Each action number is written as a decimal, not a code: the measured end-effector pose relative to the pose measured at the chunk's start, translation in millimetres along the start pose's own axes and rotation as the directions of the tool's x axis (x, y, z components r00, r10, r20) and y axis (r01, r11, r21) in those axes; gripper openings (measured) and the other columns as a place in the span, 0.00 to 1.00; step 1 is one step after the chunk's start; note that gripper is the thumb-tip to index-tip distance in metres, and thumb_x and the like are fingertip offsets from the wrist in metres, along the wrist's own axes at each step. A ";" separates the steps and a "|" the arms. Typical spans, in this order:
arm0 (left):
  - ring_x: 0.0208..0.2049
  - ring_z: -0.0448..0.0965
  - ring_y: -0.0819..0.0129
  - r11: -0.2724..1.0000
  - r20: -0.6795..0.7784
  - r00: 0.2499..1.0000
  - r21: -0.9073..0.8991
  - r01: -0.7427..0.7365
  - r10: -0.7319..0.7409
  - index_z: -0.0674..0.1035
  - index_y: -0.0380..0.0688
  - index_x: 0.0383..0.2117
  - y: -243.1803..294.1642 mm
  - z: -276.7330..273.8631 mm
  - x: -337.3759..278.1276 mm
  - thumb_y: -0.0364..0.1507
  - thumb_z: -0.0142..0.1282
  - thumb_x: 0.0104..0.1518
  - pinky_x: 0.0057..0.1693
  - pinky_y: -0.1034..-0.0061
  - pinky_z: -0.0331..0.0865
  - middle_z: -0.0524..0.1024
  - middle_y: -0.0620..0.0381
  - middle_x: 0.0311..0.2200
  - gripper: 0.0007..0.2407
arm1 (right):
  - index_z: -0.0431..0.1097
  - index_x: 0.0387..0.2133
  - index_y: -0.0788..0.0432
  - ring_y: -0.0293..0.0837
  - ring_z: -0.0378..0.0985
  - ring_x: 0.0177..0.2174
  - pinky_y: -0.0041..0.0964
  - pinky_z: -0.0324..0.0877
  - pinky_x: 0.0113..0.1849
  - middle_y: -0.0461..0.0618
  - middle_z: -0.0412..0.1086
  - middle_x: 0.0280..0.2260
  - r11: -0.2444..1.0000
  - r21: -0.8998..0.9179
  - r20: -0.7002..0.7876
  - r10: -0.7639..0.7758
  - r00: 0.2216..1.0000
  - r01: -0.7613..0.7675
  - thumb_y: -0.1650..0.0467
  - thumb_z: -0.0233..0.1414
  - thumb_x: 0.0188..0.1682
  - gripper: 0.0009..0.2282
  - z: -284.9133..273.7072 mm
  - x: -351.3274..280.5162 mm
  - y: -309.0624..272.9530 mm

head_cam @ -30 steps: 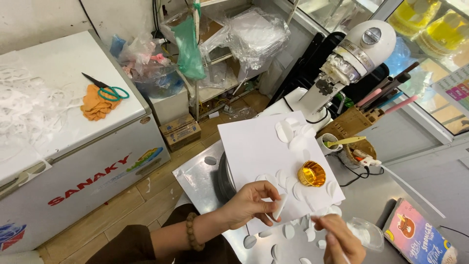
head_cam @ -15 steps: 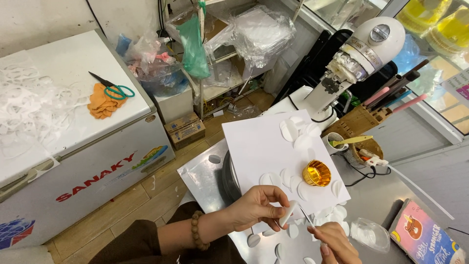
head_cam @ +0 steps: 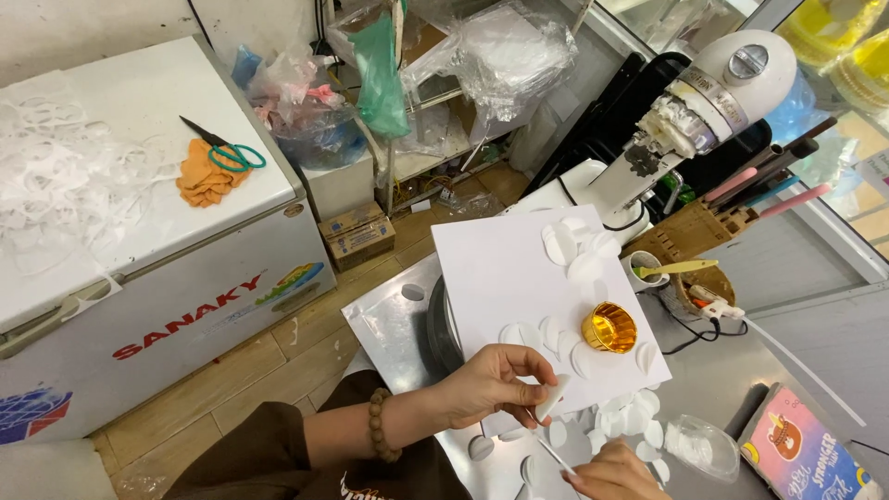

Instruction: Creating white flower petals or leaves by applying adhesive and shaping small white pieces of material.

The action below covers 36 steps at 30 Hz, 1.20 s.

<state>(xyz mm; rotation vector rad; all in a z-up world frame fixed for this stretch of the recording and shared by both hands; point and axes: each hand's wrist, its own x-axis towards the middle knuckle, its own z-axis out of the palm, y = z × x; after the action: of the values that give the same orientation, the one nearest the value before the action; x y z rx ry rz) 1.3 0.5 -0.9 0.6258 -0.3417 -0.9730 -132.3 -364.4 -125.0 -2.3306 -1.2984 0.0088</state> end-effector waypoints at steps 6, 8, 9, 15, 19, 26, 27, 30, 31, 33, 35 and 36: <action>0.37 0.83 0.69 0.998 0.047 0.999 0.055 0.004 -0.007 0.77 0.33 0.45 -18.6 -12.4 4.9 0.22 0.58 0.65 0.40 0.84 0.74 0.78 0.50 0.42 0.07 | 0.67 0.53 0.60 0.45 0.81 0.35 0.37 0.76 0.37 0.56 0.81 0.40 0.814 0.569 -0.582 0.499 0.642 -0.117 0.67 0.44 0.53 0.17 21.3 0.3 -32.4; 0.37 0.82 0.70 0.996 0.112 0.991 0.064 0.063 -0.070 0.76 0.34 0.45 -22.9 -7.7 4.9 0.22 0.57 0.66 0.38 0.85 0.72 0.78 0.51 0.41 0.06 | 0.69 0.53 0.60 0.47 0.82 0.40 0.41 0.75 0.43 0.57 0.80 0.43 0.810 0.480 -0.548 0.576 0.607 -0.336 0.71 0.46 0.52 0.16 -9.3 62.6 -67.5; 0.36 0.82 0.71 0.989 0.172 0.976 0.076 0.123 -0.135 0.76 0.36 0.45 -24.9 -5.5 5.1 0.23 0.57 0.66 0.37 0.86 0.71 0.78 0.53 0.40 0.06 | 0.72 0.54 0.60 0.49 0.83 0.44 0.45 0.74 0.49 0.59 0.79 0.45 0.756 0.374 -0.522 0.650 0.552 -0.537 0.74 0.50 0.52 0.16 -24.3 93.8 -85.1; 0.37 0.82 0.69 0.971 0.289 0.927 0.100 0.219 -0.239 0.72 0.36 0.45 -51.7 -26.1 29.4 0.24 0.59 0.66 0.38 0.82 0.75 0.75 0.54 0.43 0.08 | 0.72 0.42 0.59 0.55 0.74 0.53 0.48 0.70 0.54 0.66 0.71 0.54 0.783 0.577 -0.561 0.587 0.584 -0.232 0.77 0.55 0.50 0.08 8.7 81.9 -73.3; 0.39 0.84 0.66 0.932 0.283 0.902 0.256 0.257 -0.327 0.71 0.35 0.46 -7.7 -1.6 41.7 0.25 0.60 0.62 0.41 0.78 0.79 0.75 0.54 0.44 0.11 | 0.70 0.37 0.61 0.54 0.75 0.49 0.49 0.71 0.52 0.63 0.75 0.47 0.753 0.646 -0.604 0.605 0.518 -0.127 0.78 0.57 0.48 0.07 49.5 52.5 -50.7; 0.38 0.80 0.65 -0.191 0.192 0.935 0.972 -0.139 0.298 0.84 0.48 0.35 80.2 -35.8 160.0 0.34 0.59 0.59 0.45 0.70 0.75 0.80 0.58 0.37 0.07 | 0.65 0.39 0.68 0.47 0.80 0.32 0.39 0.77 0.44 0.64 0.73 0.31 0.786 0.503 -0.864 0.474 -0.170 -0.360 0.74 0.54 0.61 0.07 113.9 -31.1 -13.4; 0.42 0.78 0.61 -0.318 0.205 0.894 0.945 -0.075 0.399 0.85 0.47 0.31 88.2 -40.0 175.2 0.33 0.62 0.56 0.45 0.63 0.74 0.80 0.57 0.35 0.06 | 0.64 0.40 0.72 0.47 0.79 0.35 0.40 0.76 0.48 0.66 0.72 0.33 0.782 0.484 -0.875 0.437 -0.208 -0.393 0.74 0.55 0.63 0.09 121.0 -40.7 -9.9; 0.44 0.78 0.57 -0.464 0.194 0.900 0.886 0.011 0.391 0.83 0.44 0.28 76.7 -61.4 218.0 0.37 0.67 0.49 0.45 0.63 0.75 0.78 0.54 0.36 0.11 | 0.68 0.37 0.76 0.47 0.81 0.32 0.43 0.78 0.44 0.67 0.73 0.31 0.687 0.571 -0.816 0.538 -0.212 -0.451 0.71 0.53 0.61 0.12 124.9 -74.2 -9.0; 0.44 0.78 0.57 -0.466 0.198 0.902 0.885 0.003 0.383 0.83 0.44 0.28 78.5 -60.6 223.0 0.37 0.67 0.49 0.45 0.63 0.75 0.78 0.54 0.36 0.11 | 0.68 0.37 0.76 0.47 0.81 0.32 0.43 0.78 0.44 0.67 0.73 0.31 0.684 0.573 -0.815 0.536 -0.221 -0.452 0.71 0.53 0.61 0.12 123.3 -80.5 -13.6; 0.43 0.77 0.55 -0.528 0.146 0.906 0.844 0.095 0.396 0.83 0.42 0.30 75.8 -57.8 234.5 0.41 0.72 0.41 0.44 0.63 0.75 0.78 0.52 0.36 0.17 | 0.74 0.42 0.78 0.53 0.72 0.20 0.51 0.69 0.28 0.71 0.75 0.25 0.366 0.746 -0.578 0.771 -0.267 -0.556 0.70 0.51 0.59 0.15 122.7 -96.7 -30.8; 0.42 0.78 0.55 -0.541 0.176 0.898 0.838 0.079 0.403 0.83 0.43 0.28 68.4 -68.6 241.7 0.39 0.73 0.40 0.43 0.63 0.75 0.79 0.53 0.34 0.15 | 0.71 0.41 0.80 0.50 0.76 0.28 0.47 0.72 0.38 0.69 0.74 0.29 0.547 0.711 -0.691 0.661 -0.293 -0.442 0.70 0.51 0.62 0.16 136.5 -100.8 -39.3; 0.41 0.79 0.56 -0.552 0.200 0.882 0.830 0.079 0.427 0.84 0.44 0.26 65.4 -74.0 246.0 0.38 0.73 0.40 0.43 0.63 0.74 0.80 0.54 0.32 0.13 | 0.68 0.40 0.81 0.48 0.80 0.35 0.44 0.76 0.49 0.66 0.73 0.32 0.718 0.616 -0.786 0.533 -0.314 -0.323 0.69 0.51 0.66 0.17 141.1 -103.3 -42.0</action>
<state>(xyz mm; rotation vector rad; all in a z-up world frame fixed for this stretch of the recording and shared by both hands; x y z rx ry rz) 214.2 -156.5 -18.1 2.4117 -1.1037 0.3708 -255.1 -373.2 -256.1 -1.5530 0.4934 -1.1674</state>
